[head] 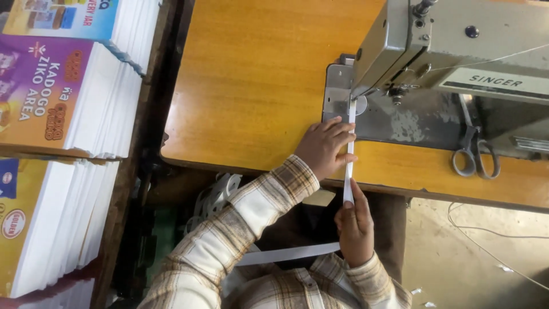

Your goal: The person aligns printed paper sheets with a white ribbon and sews them together using a Singer sewing machine. They handle multiple sheets, feed them through the machine, and cut the ribbon with scissors.

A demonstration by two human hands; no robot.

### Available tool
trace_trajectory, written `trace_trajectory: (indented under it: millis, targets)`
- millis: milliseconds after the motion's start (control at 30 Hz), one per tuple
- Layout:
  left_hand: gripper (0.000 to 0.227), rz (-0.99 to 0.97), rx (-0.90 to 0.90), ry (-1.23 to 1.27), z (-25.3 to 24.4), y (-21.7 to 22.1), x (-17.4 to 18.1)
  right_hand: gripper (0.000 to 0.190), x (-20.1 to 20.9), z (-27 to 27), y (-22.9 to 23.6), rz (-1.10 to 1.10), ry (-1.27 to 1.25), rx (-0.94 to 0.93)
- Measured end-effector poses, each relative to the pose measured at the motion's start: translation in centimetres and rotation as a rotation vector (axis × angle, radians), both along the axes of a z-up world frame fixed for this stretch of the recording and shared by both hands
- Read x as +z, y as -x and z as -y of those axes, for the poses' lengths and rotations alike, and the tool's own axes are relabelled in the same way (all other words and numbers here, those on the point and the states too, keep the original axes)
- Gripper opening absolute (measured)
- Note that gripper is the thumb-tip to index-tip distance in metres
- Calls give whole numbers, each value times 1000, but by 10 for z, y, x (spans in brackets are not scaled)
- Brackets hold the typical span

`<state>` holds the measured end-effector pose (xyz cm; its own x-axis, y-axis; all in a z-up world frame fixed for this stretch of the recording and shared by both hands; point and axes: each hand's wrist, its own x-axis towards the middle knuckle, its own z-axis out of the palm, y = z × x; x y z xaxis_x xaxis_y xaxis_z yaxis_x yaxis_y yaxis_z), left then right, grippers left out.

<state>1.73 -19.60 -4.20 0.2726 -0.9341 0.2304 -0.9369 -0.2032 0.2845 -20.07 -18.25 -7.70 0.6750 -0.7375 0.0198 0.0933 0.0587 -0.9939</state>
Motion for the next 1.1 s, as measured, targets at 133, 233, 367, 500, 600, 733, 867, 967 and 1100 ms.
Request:
trace_trajectory:
  millis: [133,233,367,500,600,733,867,967,1100]
  targets:
    - [44,13,-5,-42,2,-3,0,55,-7,1,1,-341,252,-34]
    - [44,7,-12,-37,-2,1,-1,52,-25,-4,7,-408,706,-93]
    - [43,42,-53,-9,-5,3,1,49,-13,0,10,-424,821,-112]
    - [43,75,-101,-2,-12,7,1,47,-6,4,13,-406,907,-119]
    - [53,139,-61,34,-14,9,-27,57,28,2,6,-537,811,-130]
    - [53,93,-80,20,-19,15,-14,60,21,4,12,-561,799,-88]
    - [53,91,-70,0,-18,14,-15,62,20,10,13,-576,794,-65]
    - [53,92,-66,-8,-20,16,-6,62,18,10,16,-591,802,-54]
    - [54,106,-70,-20,-18,13,-4,60,20,11,15,-589,799,-44]
